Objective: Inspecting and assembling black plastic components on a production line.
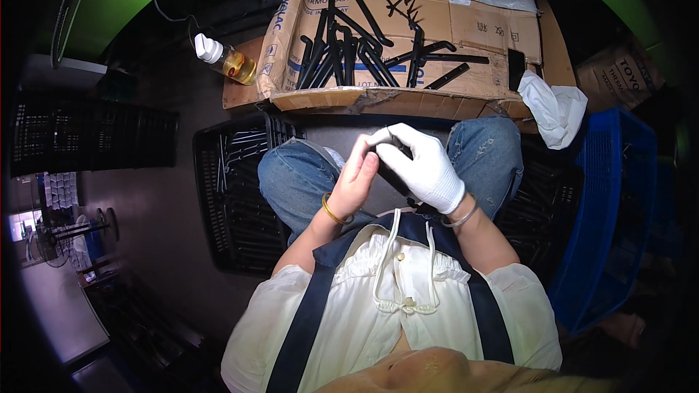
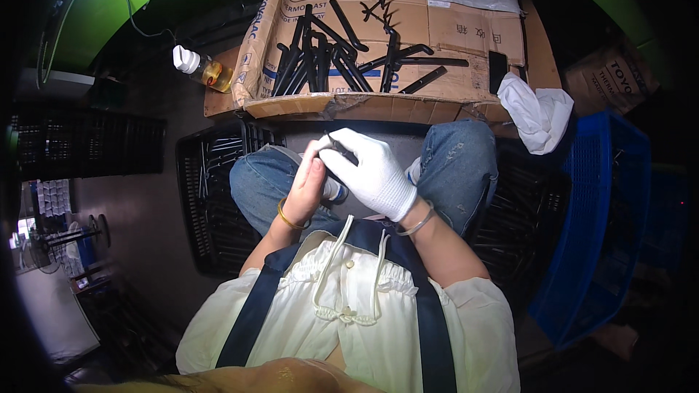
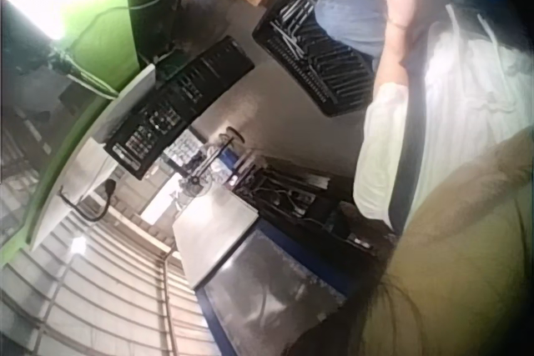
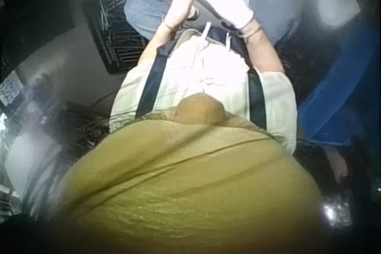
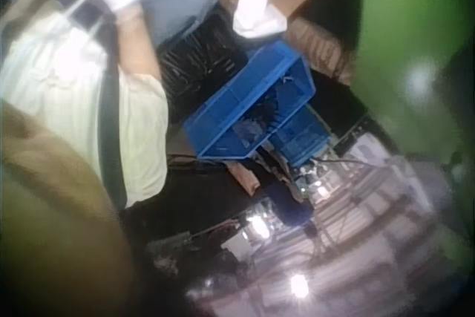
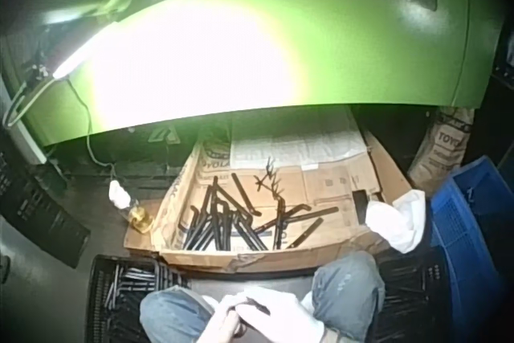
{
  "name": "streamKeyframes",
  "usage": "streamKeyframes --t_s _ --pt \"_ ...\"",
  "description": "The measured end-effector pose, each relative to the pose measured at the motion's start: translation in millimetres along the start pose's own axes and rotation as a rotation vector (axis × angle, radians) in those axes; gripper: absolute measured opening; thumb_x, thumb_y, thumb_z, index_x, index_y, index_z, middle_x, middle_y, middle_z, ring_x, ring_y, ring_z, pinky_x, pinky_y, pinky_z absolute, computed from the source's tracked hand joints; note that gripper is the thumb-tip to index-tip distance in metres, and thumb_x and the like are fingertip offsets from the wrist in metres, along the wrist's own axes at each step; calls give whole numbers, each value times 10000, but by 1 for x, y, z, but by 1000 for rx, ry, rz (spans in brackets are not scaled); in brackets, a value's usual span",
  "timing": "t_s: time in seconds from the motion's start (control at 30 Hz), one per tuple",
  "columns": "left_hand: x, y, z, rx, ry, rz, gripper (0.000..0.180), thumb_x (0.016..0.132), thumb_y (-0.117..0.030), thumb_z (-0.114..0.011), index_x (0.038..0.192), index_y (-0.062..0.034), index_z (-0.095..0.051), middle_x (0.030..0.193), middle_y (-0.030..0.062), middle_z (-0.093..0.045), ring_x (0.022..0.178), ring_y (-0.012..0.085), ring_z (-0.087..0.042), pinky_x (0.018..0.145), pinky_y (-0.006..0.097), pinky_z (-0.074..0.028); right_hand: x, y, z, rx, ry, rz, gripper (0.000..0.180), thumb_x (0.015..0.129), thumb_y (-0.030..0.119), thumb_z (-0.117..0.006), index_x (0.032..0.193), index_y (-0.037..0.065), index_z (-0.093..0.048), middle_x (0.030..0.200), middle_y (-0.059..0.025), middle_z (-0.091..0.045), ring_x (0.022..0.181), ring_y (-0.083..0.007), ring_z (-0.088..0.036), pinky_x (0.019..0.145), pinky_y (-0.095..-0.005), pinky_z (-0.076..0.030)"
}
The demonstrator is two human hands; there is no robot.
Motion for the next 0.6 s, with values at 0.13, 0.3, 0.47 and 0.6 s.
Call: streamKeyframes --t_s 0.13,0.3,0.47,0.6 --pt "-14 2 -18 -477 36 264 340 988 -336 -518 1070 -6 -522 978 64 -542 873 152 -501 885 294 -400 -6 1 -3 -63 154 -65 165 926 116 -602 1045 12 -652 823 -89 -667 724 -123 -631 682 -275 -503" --pt "-9 7 2 -484 -46 8 307 898 -338 -570 853 -53 -465 826 65 -489 764 127 -417 729 271 -348 -29 -3 1 -145 -36 16 151 955 154 -555 1002 16 -596 869 -177 -663 774 -341 -680 660 -375 -524" --pt "-14 -5 13 -241 -134 -224 365 894 -373 -613 817 -41 -481 838 62 -490 745 122 -407 698 261 -341 -40 6 -23 -250 40 8 120 947 146 -544 971 35 -585 789 -166 -637 707 -373 -651 604 -431 -512" --pt "-17 -11 16 -122 -166 -280 418 882 -422 -642 825 -32 -504 844 58 -495 732 123 -415 678 261 -350 -41 5 -30 -288 73 64 101 940 145 -552 960 47 -563 775 -171 -621 696 -372 -643 586 -443 -507"
Point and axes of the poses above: each hand's wrist, its own x-axis towards the middle knuckle, its own z-axis out of the back of the hand, y = z × x, the point moved 8 cm from there along x, towards the middle knuckle
